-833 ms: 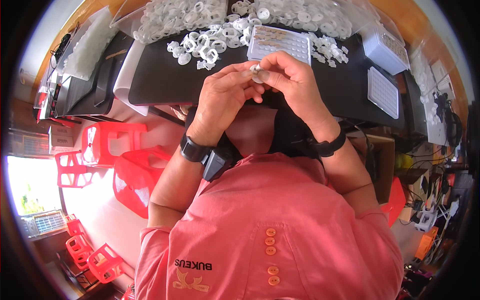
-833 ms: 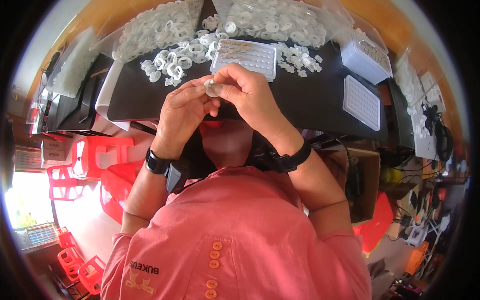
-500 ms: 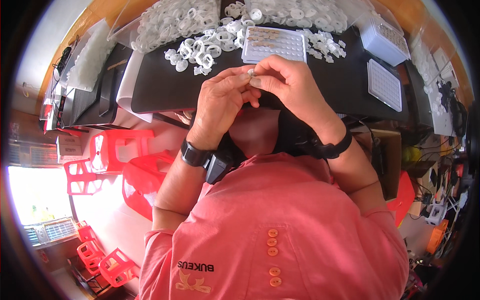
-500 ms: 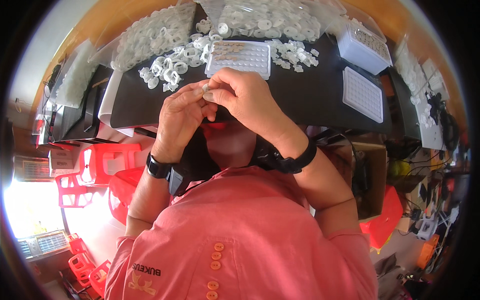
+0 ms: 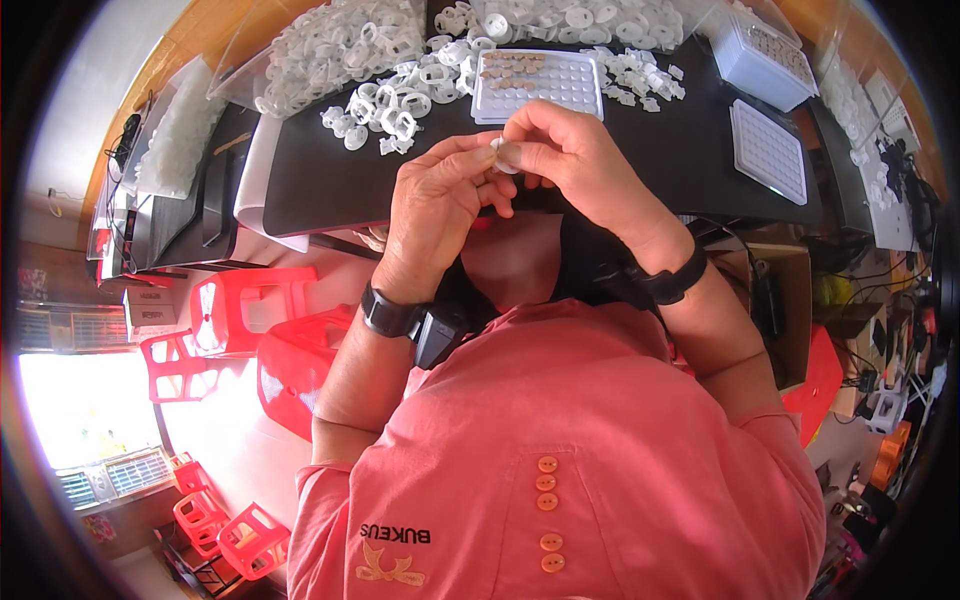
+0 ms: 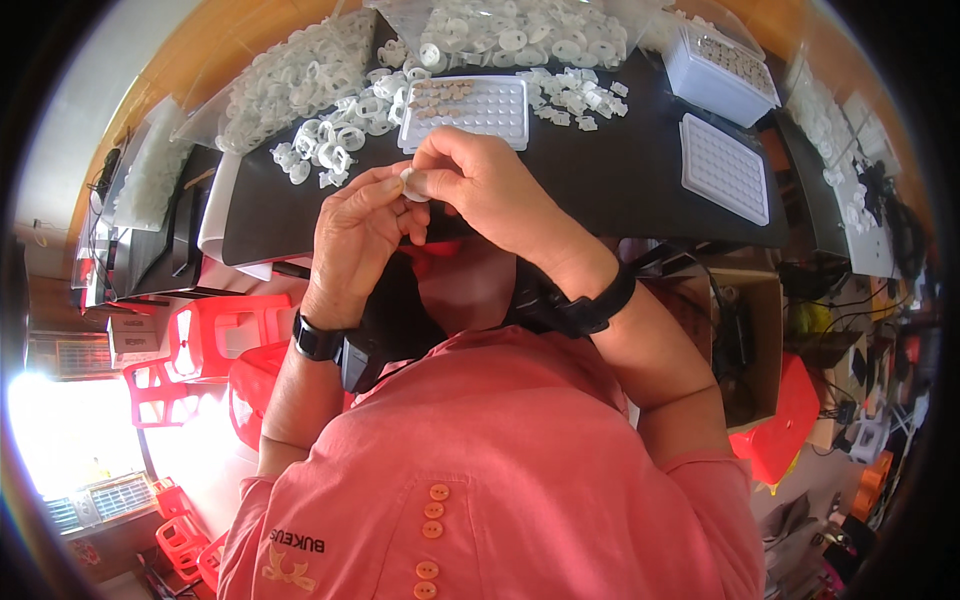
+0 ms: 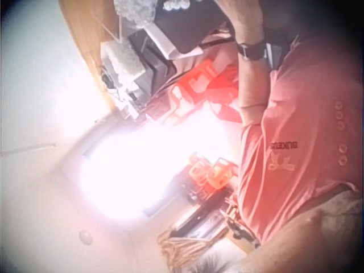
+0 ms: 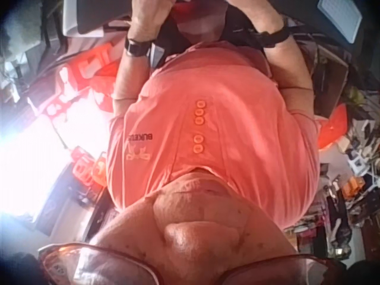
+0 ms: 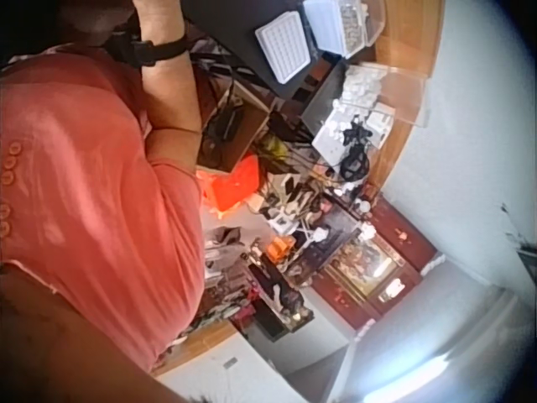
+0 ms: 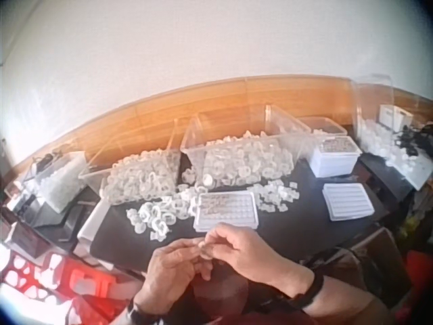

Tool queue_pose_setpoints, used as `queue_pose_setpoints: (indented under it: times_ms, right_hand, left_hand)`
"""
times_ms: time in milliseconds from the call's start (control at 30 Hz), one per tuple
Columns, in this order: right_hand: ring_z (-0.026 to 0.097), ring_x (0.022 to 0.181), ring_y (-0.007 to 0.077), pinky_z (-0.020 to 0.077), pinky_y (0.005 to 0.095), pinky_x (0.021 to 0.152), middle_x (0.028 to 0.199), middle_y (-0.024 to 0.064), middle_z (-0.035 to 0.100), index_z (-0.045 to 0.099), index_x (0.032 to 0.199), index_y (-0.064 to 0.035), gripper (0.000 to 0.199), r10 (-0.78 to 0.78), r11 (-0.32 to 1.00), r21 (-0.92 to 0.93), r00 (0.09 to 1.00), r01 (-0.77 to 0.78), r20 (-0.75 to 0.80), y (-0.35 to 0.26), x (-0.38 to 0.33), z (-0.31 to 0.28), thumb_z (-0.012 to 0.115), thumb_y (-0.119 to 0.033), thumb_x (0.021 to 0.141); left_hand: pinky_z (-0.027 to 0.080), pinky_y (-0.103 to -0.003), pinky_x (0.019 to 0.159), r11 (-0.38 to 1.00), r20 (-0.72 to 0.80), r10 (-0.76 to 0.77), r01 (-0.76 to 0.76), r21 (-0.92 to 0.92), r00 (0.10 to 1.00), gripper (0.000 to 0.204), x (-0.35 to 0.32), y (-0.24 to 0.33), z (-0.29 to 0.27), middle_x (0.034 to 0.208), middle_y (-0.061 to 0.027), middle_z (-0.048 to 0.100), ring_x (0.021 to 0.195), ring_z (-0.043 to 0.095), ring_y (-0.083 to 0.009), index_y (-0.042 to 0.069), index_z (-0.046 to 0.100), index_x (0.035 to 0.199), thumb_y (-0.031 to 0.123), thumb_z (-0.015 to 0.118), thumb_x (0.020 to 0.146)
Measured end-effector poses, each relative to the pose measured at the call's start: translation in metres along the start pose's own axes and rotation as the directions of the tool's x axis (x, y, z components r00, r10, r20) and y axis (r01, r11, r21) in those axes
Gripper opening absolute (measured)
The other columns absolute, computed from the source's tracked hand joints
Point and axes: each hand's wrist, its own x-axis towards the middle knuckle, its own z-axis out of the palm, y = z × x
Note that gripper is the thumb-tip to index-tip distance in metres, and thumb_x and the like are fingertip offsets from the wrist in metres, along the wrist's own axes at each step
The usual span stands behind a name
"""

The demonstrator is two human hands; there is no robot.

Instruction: Inserting metal components into white plastic clips by hand.

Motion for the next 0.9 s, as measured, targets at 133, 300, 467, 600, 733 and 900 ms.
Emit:
queue_pose_setpoints:
  times_ms: [133,300,467,600,733,900]
  right_hand:
    - [0.056,0.072,0.0045,0.045,0.0215,0.062,0.084,-0.0021,0.062,0.062,0.095,-0.0051,0.009,-0.045,0.995,-0.093,0.991,0.033,-0.129,0.006,0.003,0.004,0.067,-0.012,0.097]
    - [0.051,0.066,0.0065,0.0412,0.0251,0.058,0.074,-0.0006,0.058,0.06,0.089,-0.0021,0.01,0.025,1.0,-0.011,0.982,-0.027,-0.189,-0.005,-0.001,0.01,0.067,-0.008,0.092]
    - [0.051,0.065,0.0056,0.0421,0.0243,0.058,0.075,-0.0016,0.06,0.062,0.09,-0.0022,0.006,-0.014,1.0,0.013,0.984,0.017,-0.18,-0.007,-0.005,0.017,0.067,-0.005,0.092]
    - [0.053,0.066,0.0049,0.0431,0.0235,0.059,0.077,-0.0016,0.063,0.065,0.094,-0.0022,0.003,-0.021,0.999,-0.029,0.98,0.016,-0.199,-0.014,-0.005,0.016,0.067,-0.004,0.092]
    - [0.055,0.068,0.0047,0.0443,0.0228,0.061,0.081,-0.0009,0.067,0.067,0.096,-0.0017,0.005,-0.04,0.994,-0.103,0.982,0.021,-0.185,-0.015,-0.004,0.019,0.067,-0.003,0.092]
    - [0.054,0.067,0.004,0.0434,0.0221,0.06,0.079,-0.0007,0.067,0.068,0.095,-0.0007,0.004,-0.11,0.984,-0.159,0.969,0.076,-0.22,-0.014,-0.002,0.023,0.067,-0.002,0.091]
  left_hand:
    - [0.056,-0.037,0.065,1.0,-0.007,0.002,-0.002,0.0,1.0,0.028,-0.001,0.0,0.002,0.098,-0.0175,0.068,0.079,0.068,-0.0246,-0.011,0.063,0.116,0.01,0.059,0.099]
    - [0.056,-0.037,0.066,0.999,0.011,0.006,-0.006,-0.042,1.0,0.028,-0.001,0.001,-0.001,0.099,-0.0173,0.068,0.079,0.068,-0.0247,-0.011,0.063,0.115,0.011,0.06,0.098]
    - [0.055,-0.036,0.067,0.997,0.021,-0.003,0.005,-0.082,1.0,0.028,0.0,0.001,-0.004,0.099,-0.0173,0.068,0.08,0.067,-0.0248,-0.011,0.064,0.115,0.011,0.06,0.098]
    - [0.055,-0.036,0.068,0.99,0.036,-0.007,0.012,-0.141,0.999,0.028,-0.002,0.002,-0.006,0.101,-0.017,0.068,0.08,0.067,-0.0246,-0.01,0.063,0.115,0.011,0.06,0.098]
    - [0.054,-0.036,0.067,0.984,0.065,-0.006,0.018,-0.178,0.998,0.027,-0.001,0.002,-0.011,0.102,-0.0163,0.068,0.08,0.067,-0.0242,-0.01,0.063,0.115,0.011,0.06,0.098]
    - [0.054,-0.033,0.065,0.985,0.075,-0.019,0.032,-0.171,0.997,0.03,-0.001,0.002,-0.012,0.1,-0.0127,0.067,0.081,0.066,-0.0222,-0.008,0.063,0.119,0.015,0.058,0.101]
